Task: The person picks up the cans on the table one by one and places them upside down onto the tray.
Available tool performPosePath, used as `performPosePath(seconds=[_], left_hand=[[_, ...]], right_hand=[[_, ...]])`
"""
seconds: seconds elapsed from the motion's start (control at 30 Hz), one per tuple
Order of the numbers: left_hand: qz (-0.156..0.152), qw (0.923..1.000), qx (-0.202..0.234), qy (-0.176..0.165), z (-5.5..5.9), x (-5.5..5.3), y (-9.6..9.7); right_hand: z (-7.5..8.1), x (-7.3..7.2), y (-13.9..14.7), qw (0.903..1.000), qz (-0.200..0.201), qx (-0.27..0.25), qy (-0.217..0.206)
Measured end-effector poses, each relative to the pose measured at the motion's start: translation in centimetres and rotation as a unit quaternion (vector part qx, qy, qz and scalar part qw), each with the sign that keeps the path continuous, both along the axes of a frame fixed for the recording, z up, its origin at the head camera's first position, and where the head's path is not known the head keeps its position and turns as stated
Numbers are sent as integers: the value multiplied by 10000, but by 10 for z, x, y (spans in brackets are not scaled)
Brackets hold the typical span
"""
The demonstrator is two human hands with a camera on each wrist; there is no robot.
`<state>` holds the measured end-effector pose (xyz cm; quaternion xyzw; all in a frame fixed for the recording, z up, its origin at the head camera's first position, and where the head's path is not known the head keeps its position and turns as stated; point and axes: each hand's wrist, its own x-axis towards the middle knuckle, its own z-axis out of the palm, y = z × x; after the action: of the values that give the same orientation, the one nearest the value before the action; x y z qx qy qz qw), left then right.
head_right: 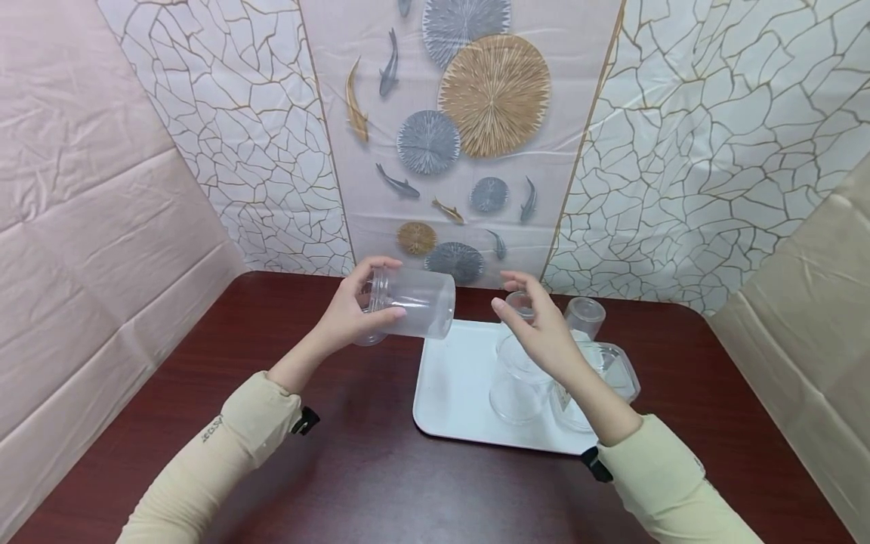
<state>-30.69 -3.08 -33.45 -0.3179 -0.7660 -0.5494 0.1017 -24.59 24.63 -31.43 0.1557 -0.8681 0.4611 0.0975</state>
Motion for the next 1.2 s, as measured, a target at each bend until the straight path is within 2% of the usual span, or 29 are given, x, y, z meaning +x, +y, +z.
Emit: performPosePath(seconds=[0.1, 0.23, 0.37, 0.6, 0.7, 0.9, 1.03, 1.13, 1.2], left_hand=[[-228, 9992, 320, -33, -1, 0, 2], [-608, 9952, 761, 19, -2, 0, 6], [-769, 9916, 1029, 141, -1, 0, 11], [-754, 9901, 1160, 220, 1, 0, 22], [-765, 9897, 1184, 243, 2, 1, 29], [-861, 9876, 1270, 317, 2, 3, 41], [-942, 9868, 1272, 332, 2, 5, 44], [-992, 9862, 1279, 357, 3, 6, 45], [-1006, 9860, 1268, 390, 3, 6, 46]], right_hand=[[2, 0, -3, 9953, 239, -787, -516], [5, 0, -6, 9780, 550, -1738, -1019], [7, 1, -9, 9726, 640, -1945, -1101], [9, 1, -16, 9689, 599, -2064, -1224], [9, -1, -19, 9623, 590, -2311, -1307], [6, -6, -23, 9338, 984, -3080, -1535], [3, -8, -25, 9141, 1343, -3522, -1492], [1, -7, -27, 9034, 1622, -3712, -1409], [2, -7, -28, 9004, 1748, -3738, -1379]])
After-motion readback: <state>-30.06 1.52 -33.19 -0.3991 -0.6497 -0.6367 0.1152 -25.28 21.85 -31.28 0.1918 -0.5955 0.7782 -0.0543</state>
